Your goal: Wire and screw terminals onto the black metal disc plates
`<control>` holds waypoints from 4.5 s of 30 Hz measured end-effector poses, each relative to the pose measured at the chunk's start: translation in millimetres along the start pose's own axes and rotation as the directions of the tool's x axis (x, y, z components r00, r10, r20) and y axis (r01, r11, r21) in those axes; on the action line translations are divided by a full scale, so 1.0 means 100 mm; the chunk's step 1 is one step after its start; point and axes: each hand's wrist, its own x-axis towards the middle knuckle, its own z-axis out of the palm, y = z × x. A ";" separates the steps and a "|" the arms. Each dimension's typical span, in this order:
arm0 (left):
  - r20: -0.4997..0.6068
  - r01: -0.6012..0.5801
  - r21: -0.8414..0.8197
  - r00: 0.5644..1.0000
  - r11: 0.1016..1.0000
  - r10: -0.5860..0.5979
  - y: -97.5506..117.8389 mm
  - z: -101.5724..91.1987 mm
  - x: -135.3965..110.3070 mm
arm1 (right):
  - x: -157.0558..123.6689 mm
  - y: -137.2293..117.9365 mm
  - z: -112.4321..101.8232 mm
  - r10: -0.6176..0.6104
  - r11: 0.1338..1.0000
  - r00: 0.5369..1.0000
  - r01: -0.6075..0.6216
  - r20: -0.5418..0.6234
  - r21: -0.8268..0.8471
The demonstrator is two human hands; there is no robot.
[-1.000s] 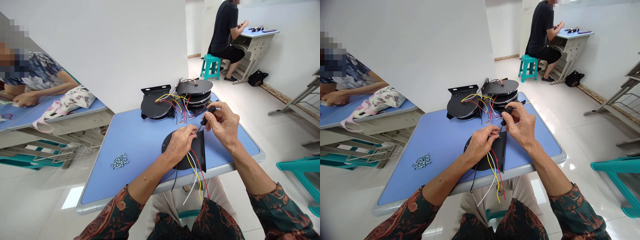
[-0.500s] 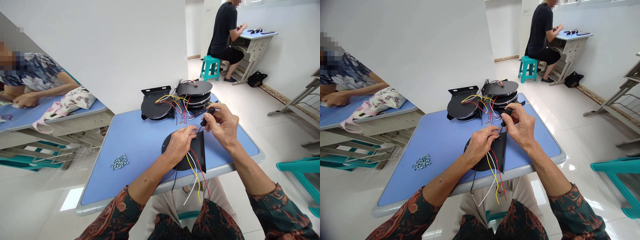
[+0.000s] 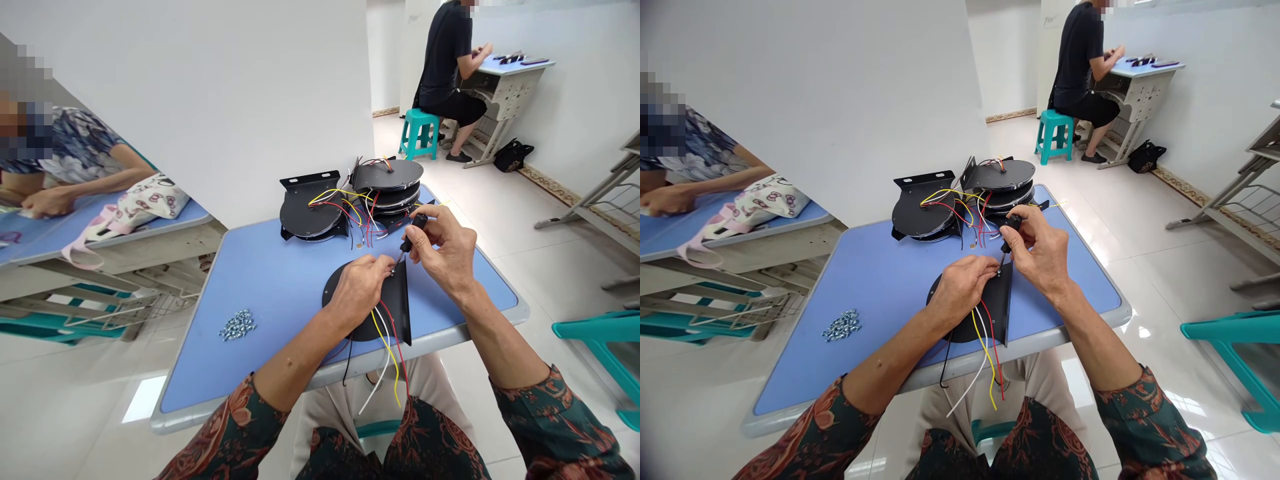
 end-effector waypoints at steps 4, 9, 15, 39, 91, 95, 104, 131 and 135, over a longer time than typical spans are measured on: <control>0.025 -0.025 0.103 0.999 0.994 0.022 0.01 0.00 0.00 | 0.00 0.00 0.00 -0.001 1.000 1.000 0.001 0.026 -0.012; 0.018 -0.021 0.122 1.000 0.992 0.019 0.05 -0.02 -0.01 | -0.01 0.00 0.00 -0.009 0.999 0.999 0.011 0.033 -0.040; 0.013 -0.064 0.194 0.998 0.979 0.062 0.05 0.00 -0.02 | -0.01 -0.01 0.00 -0.036 0.998 0.999 0.038 0.034 -0.060; 0.025 -0.091 0.170 0.996 0.981 0.088 0.06 0.01 -0.04 | -0.02 -0.03 0.00 -0.048 0.995 0.997 0.053 0.054 -0.089; -0.024 0.098 -0.252 0.994 0.963 -0.107 0.09 -0.06 0.06 | -0.01 -0.01 0.01 -0.101 0.991 0.989 0.109 0.108 -0.075; 0.000 0.134 -0.315 0.990 0.940 -0.142 0.09 -0.07 0.12 | -0.01 -0.01 0.02 -0.112 0.991 0.988 0.120 0.109 -0.065; 0.013 0.177 -0.229 0.984 0.957 -0.179 0.07 -0.03 0.22 | -0.01 -0.02 0.01 -0.108 0.993 0.984 0.112 0.141 -0.020; 0.024 0.157 -0.194 0.988 0.968 -0.155 0.06 0.00 0.19 | 0.00 -0.04 -0.05 -0.100 0.980 0.959 0.048 0.266 0.195; 0.035 0.164 -0.178 0.986 0.970 -0.160 0.07 -0.01 0.19 | 0.01 -0.03 -0.04 -0.108 0.975 0.954 0.048 0.278 0.215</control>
